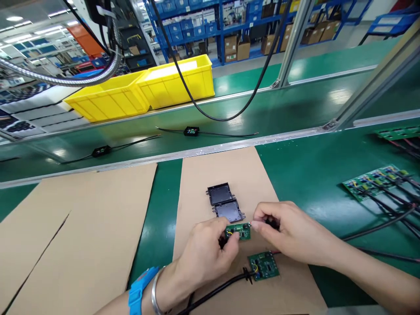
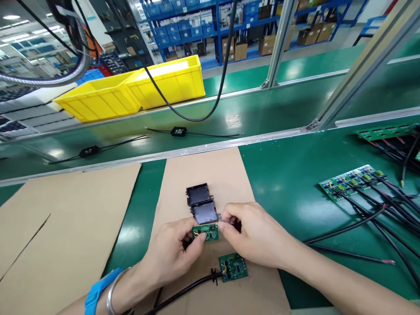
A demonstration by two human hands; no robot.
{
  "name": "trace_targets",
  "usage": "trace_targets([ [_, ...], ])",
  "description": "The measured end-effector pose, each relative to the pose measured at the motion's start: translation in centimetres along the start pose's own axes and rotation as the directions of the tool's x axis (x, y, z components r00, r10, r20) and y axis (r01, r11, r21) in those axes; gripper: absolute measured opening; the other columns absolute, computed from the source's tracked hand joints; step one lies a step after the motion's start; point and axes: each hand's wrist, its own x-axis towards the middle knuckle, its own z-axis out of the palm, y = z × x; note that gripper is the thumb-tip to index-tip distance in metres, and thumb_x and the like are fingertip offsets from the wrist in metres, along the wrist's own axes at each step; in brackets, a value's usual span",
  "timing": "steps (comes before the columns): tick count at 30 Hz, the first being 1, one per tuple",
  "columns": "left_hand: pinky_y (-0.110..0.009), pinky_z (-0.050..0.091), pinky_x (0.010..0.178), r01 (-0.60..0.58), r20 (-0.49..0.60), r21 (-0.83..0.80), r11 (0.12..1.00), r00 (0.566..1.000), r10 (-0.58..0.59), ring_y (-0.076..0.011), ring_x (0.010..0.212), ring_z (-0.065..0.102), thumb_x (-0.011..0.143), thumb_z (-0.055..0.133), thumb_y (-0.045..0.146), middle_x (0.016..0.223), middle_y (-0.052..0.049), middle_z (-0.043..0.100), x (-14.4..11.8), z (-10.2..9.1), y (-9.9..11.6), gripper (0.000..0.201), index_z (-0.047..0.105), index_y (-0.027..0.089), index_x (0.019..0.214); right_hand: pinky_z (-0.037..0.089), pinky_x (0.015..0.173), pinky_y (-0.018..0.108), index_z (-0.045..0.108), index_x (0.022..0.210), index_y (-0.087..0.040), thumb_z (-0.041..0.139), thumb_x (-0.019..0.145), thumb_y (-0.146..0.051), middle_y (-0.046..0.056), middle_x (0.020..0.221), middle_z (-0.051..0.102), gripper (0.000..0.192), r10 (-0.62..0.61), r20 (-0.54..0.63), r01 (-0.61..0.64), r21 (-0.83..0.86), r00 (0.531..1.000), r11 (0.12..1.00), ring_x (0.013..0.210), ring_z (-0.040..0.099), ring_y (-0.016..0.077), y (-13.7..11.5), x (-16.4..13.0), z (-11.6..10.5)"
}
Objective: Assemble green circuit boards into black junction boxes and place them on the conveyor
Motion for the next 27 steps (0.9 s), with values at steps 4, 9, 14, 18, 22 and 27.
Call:
trace_targets([
  [4, -0.026, 0.033, 0.053, 0.077, -0.008, -0.033, 0.996, 0.997, -0.077, -0.0136, 0.055, 0.049, 0.079, 0.049, 0.019, 0.064, 0.0, 0.058, 0.7, 0.2, -0.3, 0.007, 0.051, 0.019, 0.073, 0.033, 0.054, 0.029, 0.058, 0.091, -0.016, 0.047, 0.08, -0.006, 0.005, 0.075, 0.06, 0.018, -0.291, -0.18, 0.166, -0.502, 0.94, 0.849, 0.064, 0.054, 0.0173, -2.7, 0.5, 2.5],
  [9, -0.023, 0.034, 0.049, 0.207, 0.137, -0.26, 0.943, 0.975, -0.176, -0.012, 0.051, 0.052, 0.085, 0.046, 0.023, 0.061, 0.003, 0.056, 0.9, -1.3, -2.1, 0.013, 0.052, 0.019, 0.075, 0.022, 0.049, 0.029, 0.06, 0.095, -0.019, 0.054, 0.078, -0.01, 0.005, 0.081, 0.058, 0.02, -0.479, 0.089, 0.428, -0.609, 0.873, 0.667, 0.066, 0.052, 0.0187, -3.3, 2.7, 1.8],
  [14, -0.034, 0.051, 0.077, 0.11, 0.024, -0.105, 0.988, 0.994, -0.108, -0.0225, 0.09, 0.064, 0.078, 0.071, 0.038, 0.104, -0.007, 0.065, 0.4, -2.4, -3.8, 0.047, 0.053, 0.019, 0.118, 0.022, 0.052, 0.026, 0.065, 0.099, -0.027, 0.057, 0.089, -0.025, 0.001, 0.085, 0.059, 0.013, -0.415, 0.255, 0.487, -0.472, 0.873, 0.734, 0.065, 0.05, 0.0134, -0.1, 6.4, -0.5],
  [18, -0.041, 0.054, 0.079, 0.036, -0.034, 0.115, 0.993, 0.999, -0.032, -0.0264, 0.095, 0.064, 0.083, 0.067, 0.032, 0.109, -0.009, 0.062, 0.5, -1.6, -4.7, 0.037, 0.056, 0.02, 0.116, 0.027, 0.055, 0.026, 0.066, 0.107, -0.027, 0.057, 0.091, -0.029, 0.001, 0.09, 0.06, 0.018, -0.403, 0.327, 0.508, -0.369, 0.855, 0.779, 0.074, 0.056, 0.0143, 1.0, 8.1, -0.6],
  [22, -0.04, 0.057, 0.075, 0.007, -0.046, 0.162, 0.987, 0.999, 0.001, -0.0242, 0.092, 0.065, 0.084, 0.066, 0.028, 0.11, -0.006, 0.061, 0.7, -0.8, -5.5, 0.032, 0.056, 0.022, 0.114, 0.022, 0.052, 0.027, 0.067, 0.101, -0.027, 0.06, 0.089, -0.024, 0.001, 0.085, 0.058, 0.015, -0.381, 0.355, 0.509, -0.415, 0.854, 0.754, 0.067, 0.053, 0.0139, 0.7, 8.8, -0.3],
  [27, -0.036, 0.057, 0.069, -0.027, -0.042, 0.169, 0.985, 0.999, 0.035, -0.0228, 0.091, 0.067, 0.084, 0.064, 0.024, 0.108, -0.003, 0.064, 0.8, -0.5, -5.8, 0.03, 0.053, 0.023, 0.113, 0.015, 0.051, 0.027, 0.064, 0.095, -0.025, 0.062, 0.087, -0.026, 0.002, 0.082, 0.058, 0.008, -0.316, 0.376, 0.476, -0.486, 0.871, 0.733, 0.063, 0.049, 0.0142, 0.3, 8.7, 0.3],
])
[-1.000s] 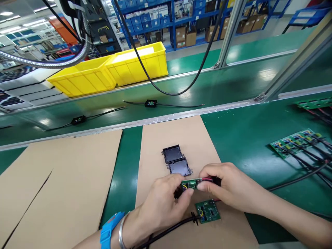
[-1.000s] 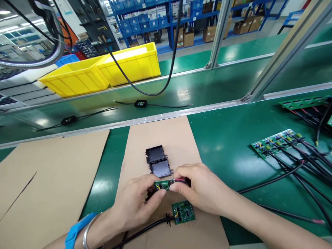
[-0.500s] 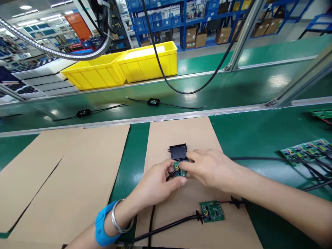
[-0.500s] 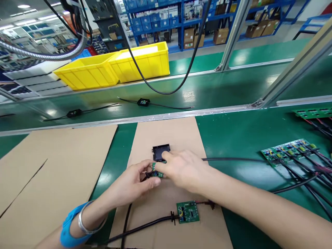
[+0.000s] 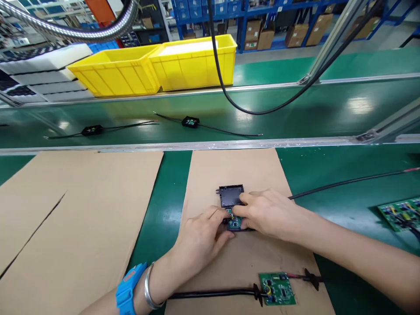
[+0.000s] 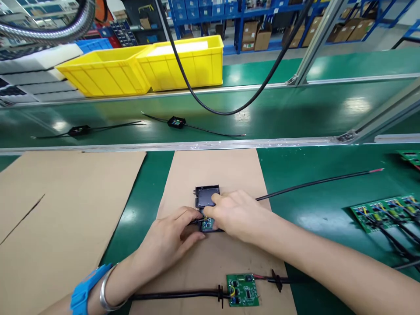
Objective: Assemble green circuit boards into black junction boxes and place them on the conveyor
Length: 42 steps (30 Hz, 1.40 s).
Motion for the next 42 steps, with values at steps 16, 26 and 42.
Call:
trace_targets([
  [16, -0.023, 0.04, 0.052, 0.07, 0.089, -0.183, 0.981, 0.995, -0.054, -0.0127, 0.059, 0.055, 0.082, 0.056, 0.015, 0.066, 0.003, 0.062, 2.0, -2.5, -0.4, 0.011, 0.06, 0.02, 0.073, 0.015, 0.05, 0.027, 0.059, 0.088, -0.022, 0.055, 0.085, -0.013, 0.001, 0.088, 0.046, 0.01, 0.082, -0.104, -0.07, 0.109, 0.991, 0.992, 0.057, 0.043, 0.0103, -0.3, -0.4, 2.4],
  [26, -0.029, 0.039, 0.056, -0.311, -0.154, 0.368, 0.877, 0.909, 0.387, -0.0165, 0.065, 0.046, 0.091, 0.045, 0.004, 0.072, -0.002, 0.057, 0.3, -0.2, -0.8, 0.019, 0.056, 0.017, 0.081, 0.012, 0.051, 0.028, 0.06, 0.084, -0.022, 0.056, 0.085, -0.014, 0.0, 0.084, 0.046, 0.009, 0.078, -0.172, -0.043, 0.197, 0.982, 0.979, 0.061, 0.039, 0.0118, -0.1, -0.5, 2.6],
  [42, -0.035, 0.05, 0.068, -0.296, -0.026, 0.404, 0.866, 0.942, 0.334, -0.0201, 0.077, 0.058, 0.086, 0.043, 0.002, 0.09, -0.006, 0.066, 0.0, -0.4, -0.9, 0.027, 0.059, 0.016, 0.103, 0.029, 0.064, 0.031, 0.065, 0.077, -0.02, 0.061, 0.083, -0.013, 0.005, 0.082, 0.053, 0.01, 0.037, -0.289, 0.007, 0.151, 0.957, 0.989, 0.084, 0.046, 0.0215, -0.5, -0.1, 2.1],
])
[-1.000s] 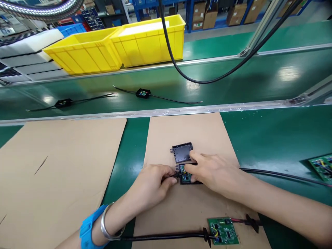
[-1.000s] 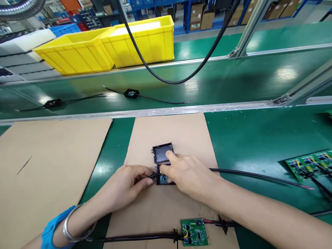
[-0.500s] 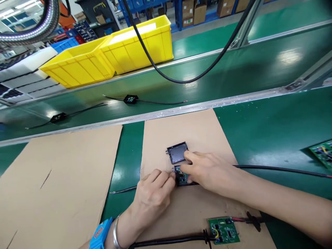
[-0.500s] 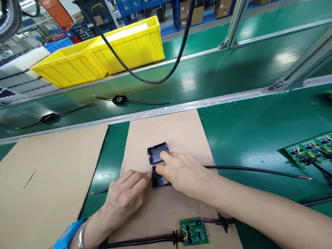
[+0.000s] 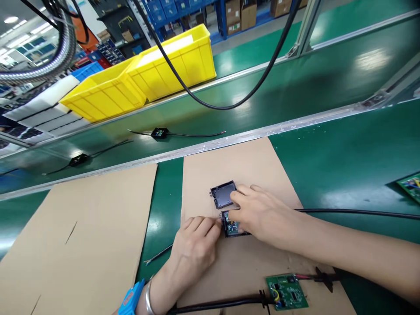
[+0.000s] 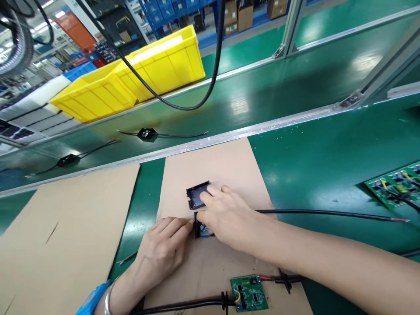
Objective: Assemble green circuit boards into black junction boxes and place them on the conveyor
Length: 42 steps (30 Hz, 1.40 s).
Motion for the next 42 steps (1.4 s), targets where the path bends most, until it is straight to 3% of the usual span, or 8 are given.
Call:
trace_targets([
  [5, -0.033, 0.051, 0.078, 0.079, -0.116, -0.259, 0.963, 0.987, -0.112, -0.0181, 0.088, 0.06, 0.09, 0.05, 0.007, 0.103, -0.005, 0.067, -0.5, 0.4, -0.3, 0.026, 0.06, 0.019, 0.112, 0.036, 0.072, 0.033, 0.066, 0.077, -0.018, 0.07, 0.081, -0.029, 0.007, 0.081, 0.059, 0.012, 0.031, 0.085, -0.036, 0.054, 0.996, 0.998, 0.087, 0.049, 0.0229, -0.6, 2.7, -0.8],
  [9, -0.03, 0.052, 0.073, 0.044, -0.136, -0.352, 0.935, 0.986, -0.098, -0.0161, 0.083, 0.061, 0.091, 0.045, 0.003, 0.095, -0.004, 0.068, -0.4, 1.2, -0.8, 0.028, 0.062, 0.02, 0.105, 0.037, 0.067, 0.032, 0.065, 0.08, -0.013, 0.071, 0.076, -0.017, 0.01, 0.083, 0.064, 0.009, 0.135, 0.258, -0.124, -0.055, 0.957, 0.991, 0.088, 0.052, 0.0239, -1.7, 4.9, -0.8],
  [11, -0.03, 0.052, 0.071, 0.053, -0.116, -0.37, 0.927, 0.988, -0.103, -0.0163, 0.081, 0.06, 0.091, 0.043, 0.003, 0.092, -0.004, 0.068, -0.4, 1.3, -1.0, 0.028, 0.063, 0.019, 0.101, 0.037, 0.069, 0.033, 0.064, 0.081, -0.013, 0.065, 0.079, -0.011, 0.011, 0.085, 0.065, 0.003, 0.145, 0.257, -0.115, -0.126, 0.956, 0.985, 0.089, 0.052, 0.0242, -2.2, 5.0, -0.5],
  [16, -0.036, 0.052, 0.077, 0.086, -0.016, -0.352, 0.932, 0.995, -0.098, -0.0193, 0.086, 0.059, 0.092, 0.046, 0.009, 0.096, -0.006, 0.065, 0.1, -0.2, -0.7, 0.021, 0.061, 0.019, 0.104, 0.04, 0.075, 0.034, 0.061, 0.083, -0.016, 0.066, 0.085, -0.027, 0.007, 0.085, 0.061, 0.012, 0.057, 0.051, -0.055, -0.026, 0.997, 0.998, 0.09, 0.051, 0.0225, -1.0, 2.0, -0.5],
  [20, -0.04, 0.05, 0.085, -0.045, -0.016, -0.364, 0.93, 0.999, 0.042, -0.0223, 0.096, 0.055, 0.09, 0.047, 0.012, 0.107, -0.009, 0.062, 0.8, -1.4, 0.4, 0.021, 0.058, 0.015, 0.108, 0.042, 0.081, 0.032, 0.058, 0.091, -0.018, 0.054, 0.094, -0.028, 0.005, 0.091, 0.061, 0.011, 0.166, -0.096, -0.148, 0.167, 0.982, 0.975, 0.093, 0.052, 0.0191, 1.0, -2.4, -2.1],
  [27, -0.047, 0.041, 0.104, -0.233, 0.087, -0.223, 0.947, 0.962, 0.257, -0.0267, 0.119, 0.05, 0.094, 0.041, 0.014, 0.139, -0.01, 0.051, 1.9, 0.3, 1.3, 0.043, 0.045, 0.011, 0.137, 0.046, 0.084, 0.033, 0.059, 0.107, -0.018, 0.051, 0.094, -0.024, 0.007, 0.104, 0.063, 0.016, 0.333, 0.05, -0.335, 0.251, 0.942, 0.908, 0.097, 0.058, 0.019, 2.5, -7.2, -2.0],
  [37, -0.04, 0.048, 0.099, -0.219, 0.109, -0.188, 0.957, 0.964, 0.242, -0.024, 0.115, 0.052, 0.095, 0.033, 0.007, 0.135, -0.009, 0.055, 0.8, 0.6, 1.7, 0.042, 0.049, 0.009, 0.134, 0.037, 0.063, 0.029, 0.056, 0.079, -0.015, 0.038, 0.088, -0.003, 0.004, 0.077, 0.053, 0.023, 0.156, 0.015, -0.155, 0.261, 0.988, 0.953, 0.073, 0.046, 0.0165, 0.7, -4.9, -0.3],
  [42, -0.038, 0.048, 0.097, -0.225, 0.143, -0.171, 0.959, 0.958, 0.25, -0.024, 0.111, 0.052, 0.094, 0.035, 0.008, 0.14, -0.009, 0.048, 0.9, 0.3, 1.8, 0.04, 0.052, 0.008, 0.13, 0.029, 0.059, 0.031, 0.053, 0.073, -0.016, 0.036, 0.074, 0.008, 0.003, 0.074, 0.052, 0.03, 0.046, -0.035, -0.043, 0.092, 0.998, 0.995, 0.068, 0.039, 0.0168, 0.7, -4.7, 0.1],
])
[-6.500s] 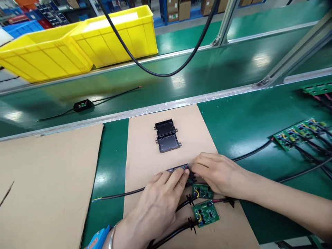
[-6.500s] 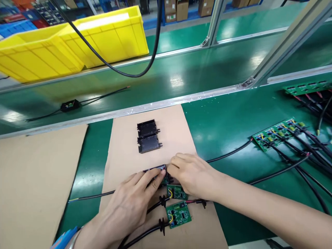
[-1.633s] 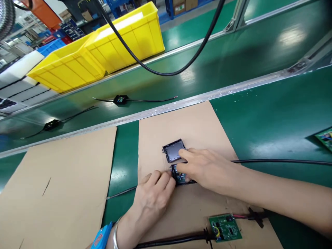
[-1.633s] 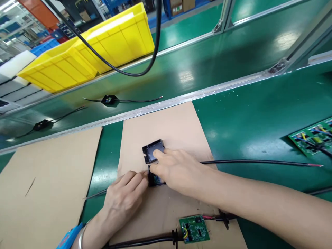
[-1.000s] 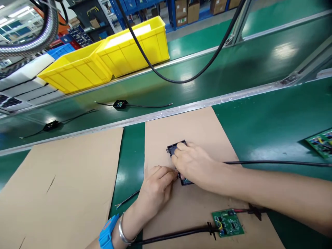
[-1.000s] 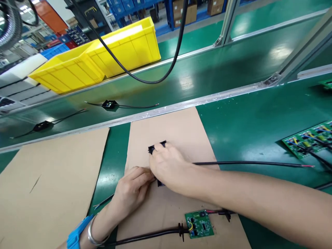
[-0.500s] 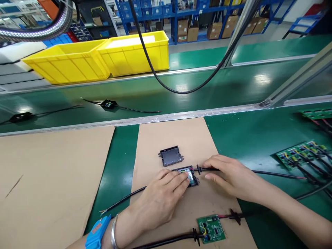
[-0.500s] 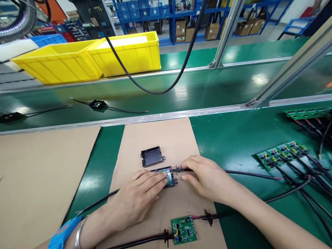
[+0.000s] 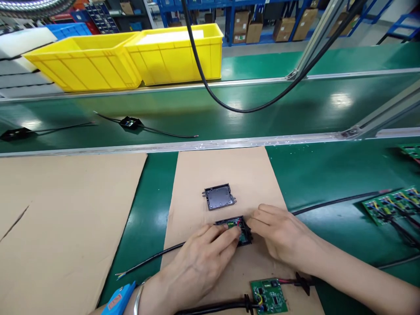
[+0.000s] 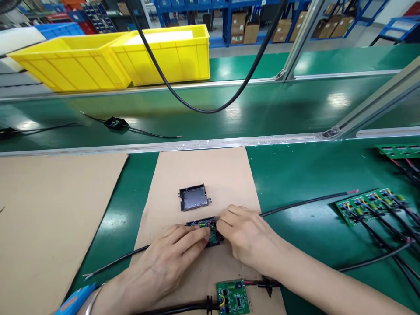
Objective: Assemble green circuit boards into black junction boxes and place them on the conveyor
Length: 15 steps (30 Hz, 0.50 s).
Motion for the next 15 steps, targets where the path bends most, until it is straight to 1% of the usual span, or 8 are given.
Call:
trace_targets([
  [3, -0.038, 0.048, 0.097, -0.017, -0.002, 0.053, 0.998, 1.0, 0.017, -0.0251, 0.112, 0.051, 0.093, 0.036, 0.008, 0.146, -0.01, 0.043, 0.0, 0.1, 0.1, 0.041, 0.051, 0.007, 0.131, 0.028, 0.06, 0.033, 0.055, 0.076, -0.016, 0.039, 0.073, 0.007, 0.004, 0.076, 0.053, 0.028, -0.046, 0.02, 0.048, -0.108, 0.999, 0.993, 0.07, 0.039, 0.0182, 0.1, -0.2, 0.1],
  [6, -0.04, 0.049, 0.095, -0.025, -0.003, 0.09, 0.996, 1.0, 0.025, -0.0273, 0.112, 0.051, 0.093, 0.037, 0.009, 0.142, -0.011, 0.047, 0.2, 0.1, 0.4, 0.042, 0.049, 0.007, 0.133, 0.03, 0.062, 0.033, 0.055, 0.077, -0.016, 0.044, 0.079, 0.002, 0.004, 0.077, 0.054, 0.021, -0.086, 0.055, 0.095, -0.179, 0.995, 0.979, 0.072, 0.041, 0.0192, 0.0, -0.1, 0.3],
  [8, -0.041, 0.051, 0.091, -0.017, 0.031, 0.082, 0.996, 0.999, 0.015, -0.0273, 0.109, 0.052, 0.092, 0.038, 0.01, 0.14, -0.011, 0.049, 0.5, -0.1, 0.6, 0.042, 0.05, 0.008, 0.132, 0.03, 0.062, 0.034, 0.055, 0.077, -0.016, 0.046, 0.083, -0.002, 0.004, 0.078, 0.055, 0.018, -0.108, 0.071, 0.121, -0.22, 0.992, 0.968, 0.072, 0.042, 0.0196, 0.0, 0.0, 0.4],
  [12, -0.043, 0.053, 0.087, 0.059, 0.111, -0.008, 0.998, 0.992, -0.058, -0.0253, 0.099, 0.055, 0.086, 0.043, 0.009, 0.138, -0.01, 0.051, 1.1, -0.8, 0.6, 0.043, 0.051, 0.011, 0.128, 0.031, 0.061, 0.034, 0.057, 0.077, -0.016, 0.05, 0.086, -0.007, 0.004, 0.076, 0.055, 0.014, -0.109, 0.063, 0.123, -0.291, 0.992, 0.949, 0.07, 0.044, 0.0203, -0.2, 0.0, 0.5],
  [15, -0.042, 0.05, 0.093, 0.105, 0.121, -0.13, 0.986, 0.989, -0.09, -0.0247, 0.104, 0.053, 0.078, 0.046, 0.005, 0.137, -0.007, 0.052, 0.8, -1.0, 0.4, 0.053, 0.048, 0.014, 0.13, 0.035, 0.064, 0.033, 0.059, 0.079, -0.016, 0.051, 0.085, -0.006, 0.004, 0.078, 0.057, 0.014, -0.058, 0.058, 0.071, -0.251, 0.997, 0.965, 0.072, 0.047, 0.0193, -0.1, -0.3, 0.3],
])
